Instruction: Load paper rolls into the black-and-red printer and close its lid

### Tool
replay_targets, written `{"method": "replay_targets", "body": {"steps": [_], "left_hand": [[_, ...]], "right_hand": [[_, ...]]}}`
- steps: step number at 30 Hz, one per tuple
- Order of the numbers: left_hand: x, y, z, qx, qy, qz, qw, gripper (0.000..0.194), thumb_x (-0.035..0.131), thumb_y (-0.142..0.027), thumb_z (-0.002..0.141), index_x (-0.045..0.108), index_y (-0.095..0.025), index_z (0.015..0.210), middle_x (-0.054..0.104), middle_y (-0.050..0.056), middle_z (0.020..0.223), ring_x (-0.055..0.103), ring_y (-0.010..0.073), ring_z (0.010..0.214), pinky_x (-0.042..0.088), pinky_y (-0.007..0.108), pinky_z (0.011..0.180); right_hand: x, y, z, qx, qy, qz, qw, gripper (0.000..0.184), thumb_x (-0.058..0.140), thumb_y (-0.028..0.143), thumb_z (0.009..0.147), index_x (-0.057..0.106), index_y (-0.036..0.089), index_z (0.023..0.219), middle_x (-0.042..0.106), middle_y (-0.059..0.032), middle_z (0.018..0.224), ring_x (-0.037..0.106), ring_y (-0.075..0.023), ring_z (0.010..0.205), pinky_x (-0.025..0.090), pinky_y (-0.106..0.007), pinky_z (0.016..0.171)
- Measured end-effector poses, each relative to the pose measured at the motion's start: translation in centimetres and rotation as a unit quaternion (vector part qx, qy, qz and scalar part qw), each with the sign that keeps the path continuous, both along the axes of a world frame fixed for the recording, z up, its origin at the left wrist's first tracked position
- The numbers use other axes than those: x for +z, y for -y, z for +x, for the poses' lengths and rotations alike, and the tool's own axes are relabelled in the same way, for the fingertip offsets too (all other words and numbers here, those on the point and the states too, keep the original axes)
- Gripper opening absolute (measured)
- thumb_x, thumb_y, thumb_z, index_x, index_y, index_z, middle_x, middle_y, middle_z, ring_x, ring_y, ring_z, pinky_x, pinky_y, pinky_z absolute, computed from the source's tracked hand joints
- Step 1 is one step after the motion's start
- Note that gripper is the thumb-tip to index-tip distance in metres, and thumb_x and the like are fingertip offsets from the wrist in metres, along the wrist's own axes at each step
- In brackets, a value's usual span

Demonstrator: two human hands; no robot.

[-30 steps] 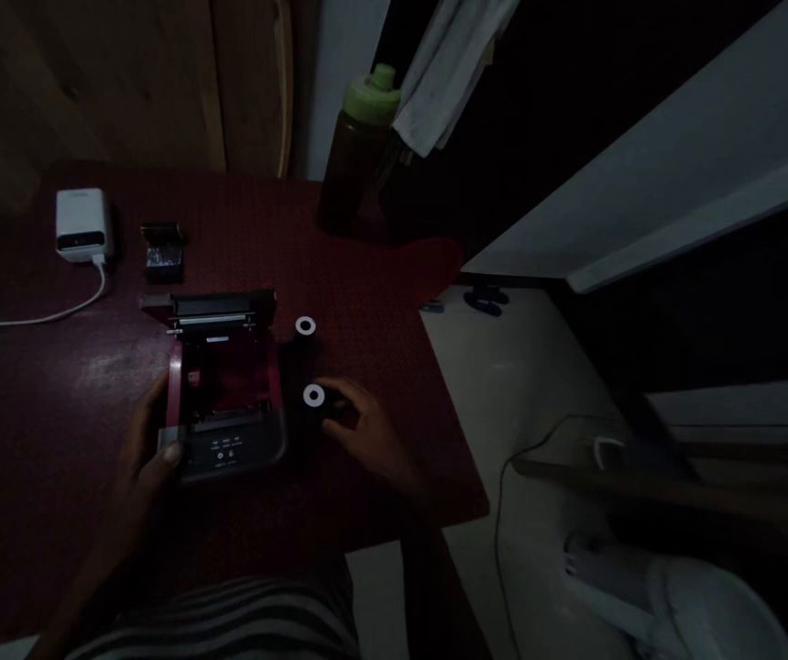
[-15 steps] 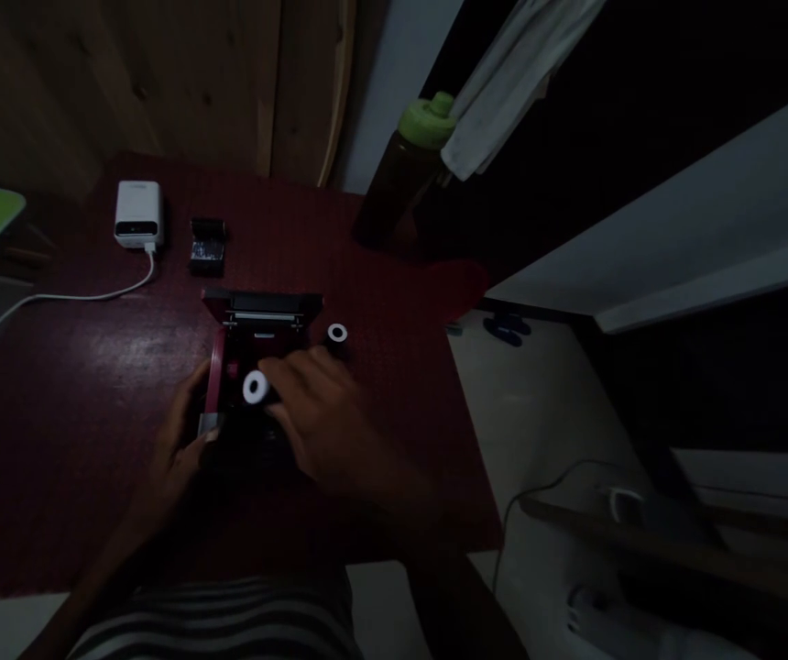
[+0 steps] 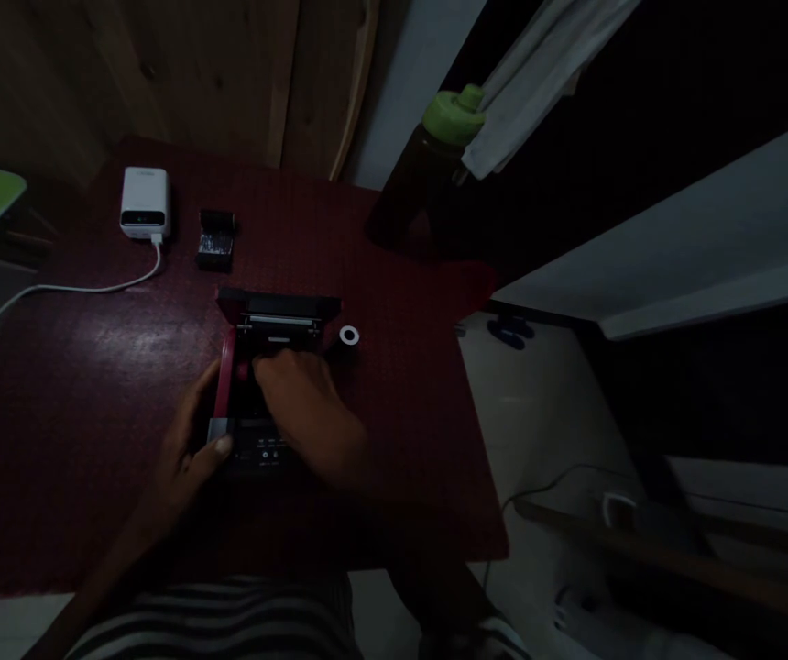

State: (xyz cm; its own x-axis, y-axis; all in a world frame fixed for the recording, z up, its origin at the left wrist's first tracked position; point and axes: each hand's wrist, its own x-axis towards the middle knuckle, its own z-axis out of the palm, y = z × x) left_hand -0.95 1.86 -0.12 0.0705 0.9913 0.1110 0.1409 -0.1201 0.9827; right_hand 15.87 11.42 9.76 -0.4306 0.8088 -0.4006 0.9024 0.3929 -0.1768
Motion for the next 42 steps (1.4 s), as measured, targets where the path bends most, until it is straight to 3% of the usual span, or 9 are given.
{"method": "replay_targets", "body": {"steps": [10,13,17,21,24,29,33,36,42], "left_hand": [[2.1,0.0,-0.5,0.013,0.013,-0.072,0.997,0.07,0.067,-0.055,0.106,0.047,-0.035,0.17,0.048,0.008,0.176,0.043,0.0369,0.164,0.035,0.061,0.135],[3.6,-1.5,-0.7,0.058,0.008,-0.087,0.995,0.064,0.062,-0.057,0.108,0.052,-0.033,0.166,0.051,0.008,0.174,0.049,0.0367,0.159,0.038,0.062,0.133],[6.0,-5.6,-0.3,0.065,-0.016,0.008,0.998,0.061,0.062,-0.057,0.108,0.057,-0.031,0.162,0.055,0.008,0.17,0.052,0.0348,0.156,0.042,0.055,0.129],[8.3,-8.7,0.9,0.053,-0.008,0.09,0.994,0.051,0.059,-0.054,0.11,0.066,-0.028,0.154,0.064,0.008,0.161,0.057,0.0312,0.151,0.045,0.048,0.126],[9.1,-8.5,1.7,0.061,-0.021,0.079,0.995,0.038,0.058,-0.052,0.111,0.078,-0.027,0.132,0.076,0.006,0.138,0.067,0.0301,0.135,0.049,0.046,0.121],[8.1,-5.0,2.5,0.118,0.007,0.025,0.993,0.029,0.071,-0.042,0.107,0.076,-0.026,0.131,0.081,0.004,0.119,0.074,0.0261,0.12,0.055,0.043,0.114],[6.0,-2.6,2.7,0.135,0.004,0.022,0.991,0.042,0.074,-0.036,0.105,0.069,-0.03,0.146,0.061,0.006,0.164,0.05,0.0278,0.159,0.041,0.044,0.132],[4.8,-1.8,2.5,0.129,0.035,-0.057,0.989,0.065,0.075,-0.04,0.103,0.053,-0.036,0.165,0.041,0.004,0.182,0.035,0.0289,0.171,0.037,0.045,0.136],[4.9,-1.8,1.7,0.08,0.11,-0.184,0.974,0.069,0.077,-0.047,0.099,0.057,-0.035,0.164,0.058,0.007,0.171,0.055,0.0353,0.158,0.05,0.05,0.127]], "right_hand": [[0.3,2.7,4.6,0.064,-0.282,0.035,0.957,0.041,0.053,0.005,0.108,0.07,0.017,0.143,0.079,-0.0126,0.139,0.072,-0.025,0.126,0.058,-0.043,0.11],[-0.5,3.7,5.0,0.081,-0.286,0.07,0.952,0.032,0.06,0.012,0.11,0.073,0.017,0.139,0.082,-0.0118,0.126,0.071,-0.026,0.115,0.059,-0.045,0.104],[-1.6,4.1,4.7,0.081,-0.278,0.151,0.945,0.025,0.059,0.006,0.108,0.081,0.018,0.109,0.079,-0.0068,0.099,0.067,-0.0227,0.096,0.058,-0.038,0.09],[-1.6,5.3,4.7,0.061,-0.301,0.271,0.912,0.025,0.061,0.005,0.107,0.081,0.018,0.099,0.077,-0.0063,0.096,0.065,-0.0207,0.091,0.059,-0.035,0.085],[-2.0,7.3,4.4,0.027,-0.302,0.351,0.886,0.024,0.062,0.006,0.108,0.082,0.019,0.102,0.08,-0.0079,0.101,0.067,-0.0205,0.092,0.059,-0.035,0.08],[-3.7,10.7,3.8,-0.013,-0.265,0.411,0.872,0.024,0.065,0.005,0.106,0.082,0.021,0.114,0.085,-0.0092,0.111,0.074,-0.0223,0.104,0.062,-0.036,0.092],[-4.5,12.0,3.7,-0.036,-0.228,0.436,0.87,0.029,0.067,0.007,0.105,0.078,0.021,0.127,0.084,-0.0125,0.131,0.076,-0.0263,0.121,0.06,-0.041,0.103],[-4.5,12.0,3.8,-0.044,-0.231,0.446,0.864,0.025,0.072,0.013,0.105,0.078,0.023,0.127,0.08,-0.0124,0.144,0.072,-0.0286,0.137,0.058,-0.045,0.111],[-4.6,11.4,4.2,-0.037,-0.275,0.389,0.878,0.024,0.066,0.013,0.107,0.078,0.019,0.127,0.081,-0.0125,0.142,0.074,-0.0253,0.138,0.057,-0.044,0.116]]}}
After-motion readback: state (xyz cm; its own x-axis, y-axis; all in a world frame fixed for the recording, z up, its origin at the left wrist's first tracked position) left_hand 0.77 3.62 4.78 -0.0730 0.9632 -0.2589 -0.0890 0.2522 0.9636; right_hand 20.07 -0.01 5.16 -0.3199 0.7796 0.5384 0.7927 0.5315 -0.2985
